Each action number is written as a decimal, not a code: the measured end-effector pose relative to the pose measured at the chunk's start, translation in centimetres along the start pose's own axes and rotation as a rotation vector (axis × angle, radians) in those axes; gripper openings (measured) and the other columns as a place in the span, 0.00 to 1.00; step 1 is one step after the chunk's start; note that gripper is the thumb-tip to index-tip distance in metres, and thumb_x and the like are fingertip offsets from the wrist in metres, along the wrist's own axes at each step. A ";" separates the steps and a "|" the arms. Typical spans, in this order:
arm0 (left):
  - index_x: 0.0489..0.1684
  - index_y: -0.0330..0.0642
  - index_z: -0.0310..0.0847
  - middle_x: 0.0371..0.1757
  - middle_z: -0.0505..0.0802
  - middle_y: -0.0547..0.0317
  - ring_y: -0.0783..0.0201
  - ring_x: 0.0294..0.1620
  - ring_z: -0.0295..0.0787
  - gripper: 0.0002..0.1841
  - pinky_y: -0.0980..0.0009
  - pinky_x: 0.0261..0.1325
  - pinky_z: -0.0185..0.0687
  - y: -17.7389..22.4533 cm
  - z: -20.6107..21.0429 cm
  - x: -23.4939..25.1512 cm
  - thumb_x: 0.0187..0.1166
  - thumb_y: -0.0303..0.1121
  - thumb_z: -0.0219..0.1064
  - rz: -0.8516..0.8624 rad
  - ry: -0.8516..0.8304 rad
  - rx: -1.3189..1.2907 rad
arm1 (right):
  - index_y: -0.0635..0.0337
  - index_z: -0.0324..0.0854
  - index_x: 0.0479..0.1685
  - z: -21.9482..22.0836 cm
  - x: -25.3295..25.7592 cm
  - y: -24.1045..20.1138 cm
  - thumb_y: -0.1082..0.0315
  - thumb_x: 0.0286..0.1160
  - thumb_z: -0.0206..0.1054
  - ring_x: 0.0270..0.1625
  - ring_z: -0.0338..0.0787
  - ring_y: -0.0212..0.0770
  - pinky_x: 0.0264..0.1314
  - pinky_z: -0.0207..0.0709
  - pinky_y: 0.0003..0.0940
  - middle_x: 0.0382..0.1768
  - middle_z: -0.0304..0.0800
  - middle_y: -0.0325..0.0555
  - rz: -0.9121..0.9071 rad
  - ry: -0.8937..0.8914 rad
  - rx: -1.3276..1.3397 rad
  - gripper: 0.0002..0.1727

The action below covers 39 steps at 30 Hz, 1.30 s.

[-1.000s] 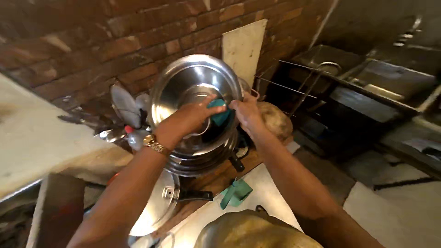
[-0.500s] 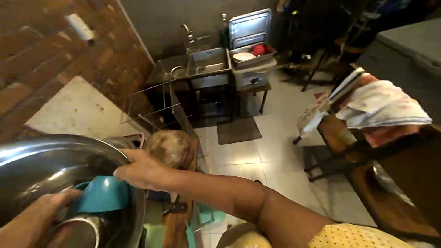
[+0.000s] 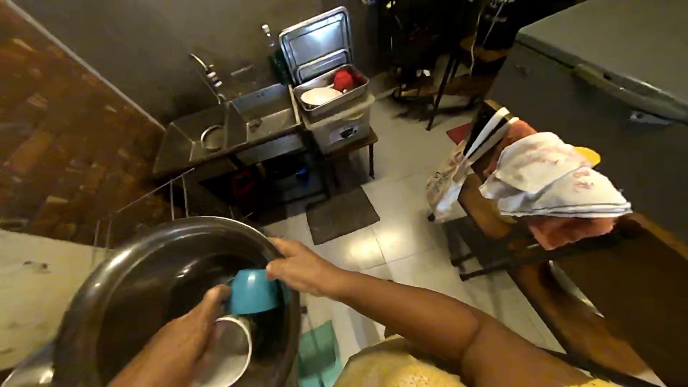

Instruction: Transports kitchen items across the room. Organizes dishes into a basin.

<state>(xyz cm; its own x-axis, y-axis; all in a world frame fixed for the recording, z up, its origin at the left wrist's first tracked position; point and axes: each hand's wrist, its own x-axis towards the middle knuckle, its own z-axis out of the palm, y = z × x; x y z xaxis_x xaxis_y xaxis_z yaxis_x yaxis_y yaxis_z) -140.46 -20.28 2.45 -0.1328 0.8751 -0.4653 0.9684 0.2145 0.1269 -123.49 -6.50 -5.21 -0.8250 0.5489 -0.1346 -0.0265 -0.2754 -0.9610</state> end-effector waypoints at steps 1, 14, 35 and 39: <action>0.85 0.35 0.59 0.55 0.89 0.27 0.26 0.51 0.90 0.30 0.30 0.56 0.82 1.8 -0.4 2.6 0.82 0.22 0.64 -0.040 -0.050 -0.005 | 0.66 0.68 0.83 -2.5 0.2 -0.1 0.81 0.80 0.59 0.65 0.85 0.42 0.68 0.78 0.38 0.70 0.82 0.60 0.030 0.032 -0.013 0.29; 0.85 0.39 0.63 0.71 0.85 0.36 0.36 0.66 0.87 0.25 0.41 0.70 0.79 15.3 -3.1 31.6 0.87 0.21 0.55 0.364 -0.150 0.041 | 0.64 0.69 0.81 -28.3 2.6 3.4 0.76 0.80 0.62 0.55 0.90 0.47 0.54 0.86 0.45 0.62 0.85 0.59 0.304 0.604 -0.007 0.28; 0.84 0.34 0.59 0.58 0.88 0.25 0.28 0.58 0.88 0.28 0.32 0.62 0.80 11.8 -29.7 89.0 0.83 0.20 0.60 0.348 0.316 -0.142 | 0.67 0.65 0.84 -54.8 14.6 0.7 0.76 0.78 0.64 0.62 0.88 0.45 0.65 0.83 0.44 0.69 0.81 0.62 0.387 1.632 0.007 0.31; 0.85 0.35 0.58 0.60 0.86 0.23 0.26 0.58 0.87 0.29 0.31 0.61 0.79 10.2 -31.3 95.6 0.83 0.21 0.58 0.219 0.331 -0.279 | 0.64 0.62 0.82 -57.3 14.9 -2.5 0.77 0.78 0.60 0.48 0.87 0.29 0.49 0.86 0.29 0.59 0.81 0.49 0.339 1.756 0.116 0.30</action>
<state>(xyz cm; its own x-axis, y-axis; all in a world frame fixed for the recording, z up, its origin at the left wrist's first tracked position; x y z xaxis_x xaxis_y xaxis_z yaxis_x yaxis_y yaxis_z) -149.84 79.18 -13.32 -0.0356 0.9940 -0.1034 0.8935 0.0780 0.4422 -103.33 47.57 -18.61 0.7012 0.5526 -0.4505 -0.1002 -0.5492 -0.8297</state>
